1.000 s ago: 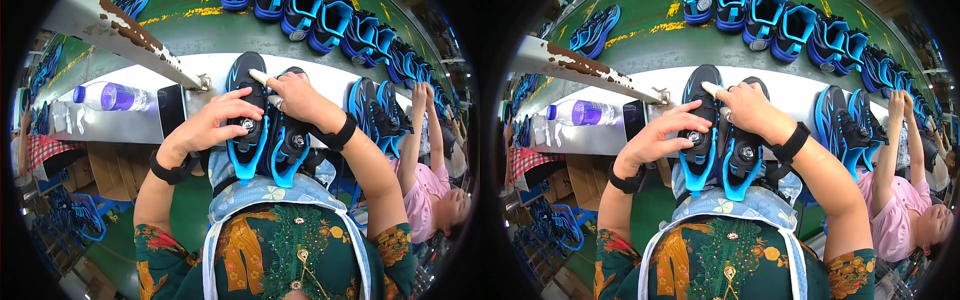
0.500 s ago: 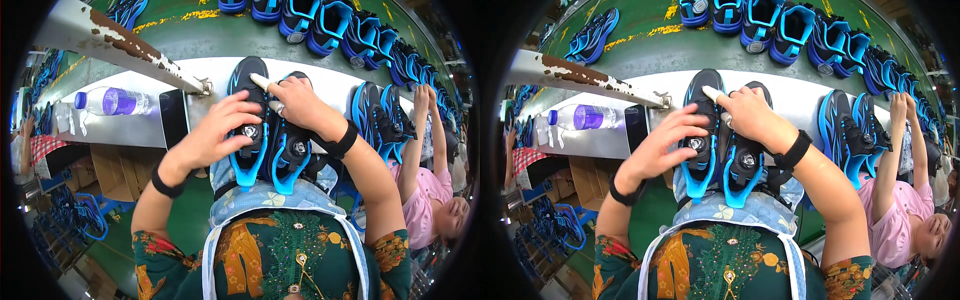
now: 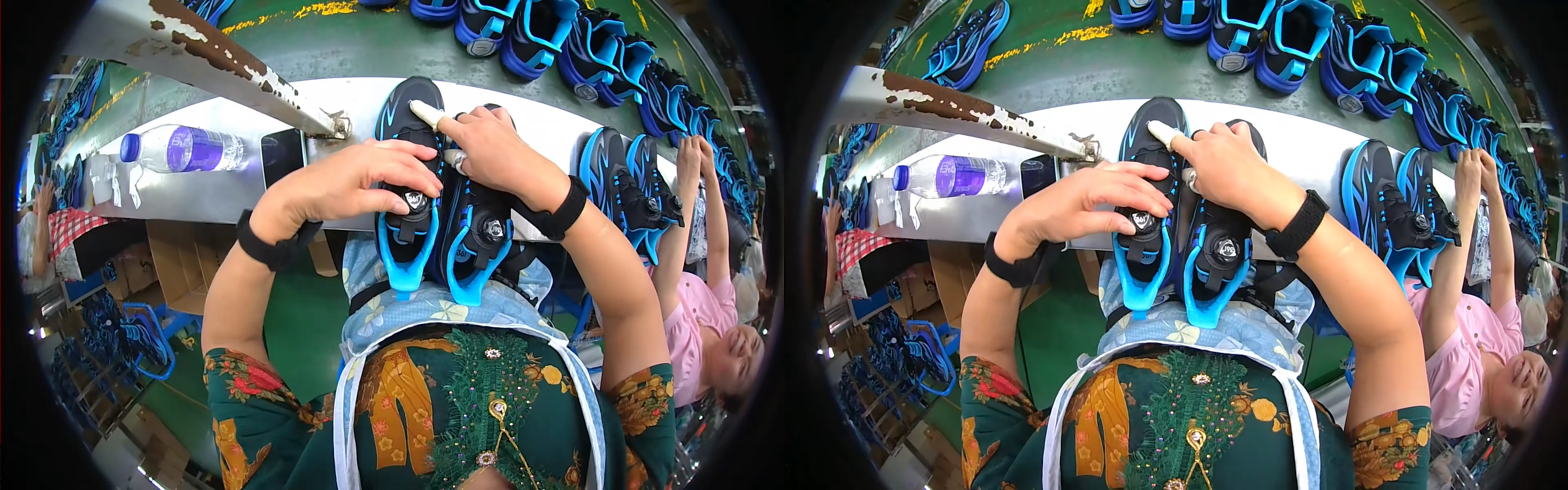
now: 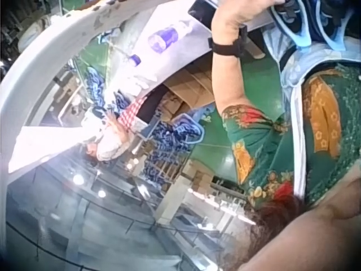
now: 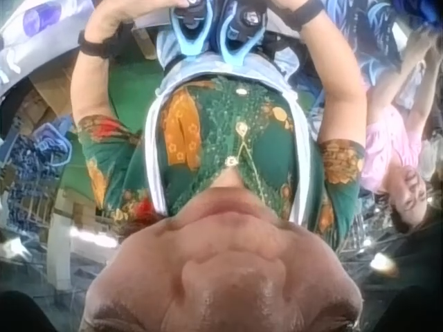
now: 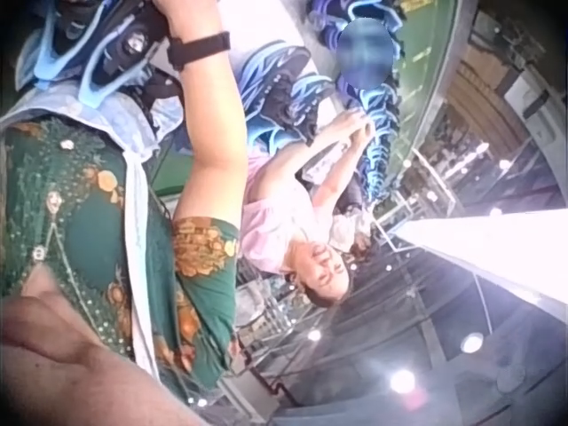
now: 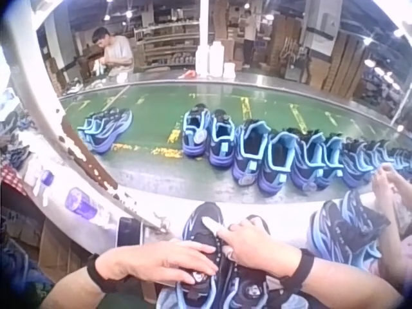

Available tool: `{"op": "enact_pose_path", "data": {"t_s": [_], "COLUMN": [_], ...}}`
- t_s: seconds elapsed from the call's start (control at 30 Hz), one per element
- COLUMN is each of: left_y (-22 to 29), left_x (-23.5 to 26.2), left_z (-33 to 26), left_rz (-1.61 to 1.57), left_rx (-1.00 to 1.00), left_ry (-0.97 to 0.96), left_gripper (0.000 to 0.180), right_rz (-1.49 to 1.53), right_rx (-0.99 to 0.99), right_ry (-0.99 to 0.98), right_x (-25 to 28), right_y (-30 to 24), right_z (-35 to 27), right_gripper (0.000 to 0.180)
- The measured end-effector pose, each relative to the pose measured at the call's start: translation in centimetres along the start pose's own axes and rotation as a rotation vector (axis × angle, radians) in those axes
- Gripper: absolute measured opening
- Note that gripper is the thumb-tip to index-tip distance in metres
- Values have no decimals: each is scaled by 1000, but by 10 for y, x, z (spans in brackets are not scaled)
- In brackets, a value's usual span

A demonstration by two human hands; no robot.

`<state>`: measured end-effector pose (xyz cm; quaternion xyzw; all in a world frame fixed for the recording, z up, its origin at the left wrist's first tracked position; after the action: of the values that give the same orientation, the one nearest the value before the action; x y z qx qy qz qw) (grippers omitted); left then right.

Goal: Using a small cloth or pad to apply a substance or clean the surface of new shoes on a production line.

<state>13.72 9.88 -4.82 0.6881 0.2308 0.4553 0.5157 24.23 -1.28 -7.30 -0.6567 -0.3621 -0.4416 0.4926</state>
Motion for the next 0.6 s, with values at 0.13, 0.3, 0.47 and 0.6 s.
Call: {"op": "enact_pose_path", "data": {"t_s": [0.13,0.3,0.47,0.6], "left_y": [18,23,-12,-8], "left_x": [-10,-93,-100,-110], "left_z": [-43,-72,-57,-51], "left_rz": [-126,-1175,-1215,-1221], "left_rx": [310,651,597,609], "left_ry": [578,864,796,854], "left_gripper": [29,30,32,32], "right_rz": [423,529,599,1261], "right_rx": [-26,239,252,79], "right_ry": [216,136,106,-4], "right_x": [20,36,22,-6], "right_y": [23,-67,-71,-60], "right_z": [-10,-19,-10,-10], "right_gripper": [49,34,22,13]}}
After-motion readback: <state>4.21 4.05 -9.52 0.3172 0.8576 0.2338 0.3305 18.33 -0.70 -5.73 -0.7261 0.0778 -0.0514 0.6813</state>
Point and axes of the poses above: each hand's wrist, its own z-axis towards the middle knuckle, its own x-axis out of the back of the hand, y = z × x, the point moved 6 cm from there along z, towards the middle knuckle, and after that the axes turned 6 degrees about x, right-handed, at the moved point
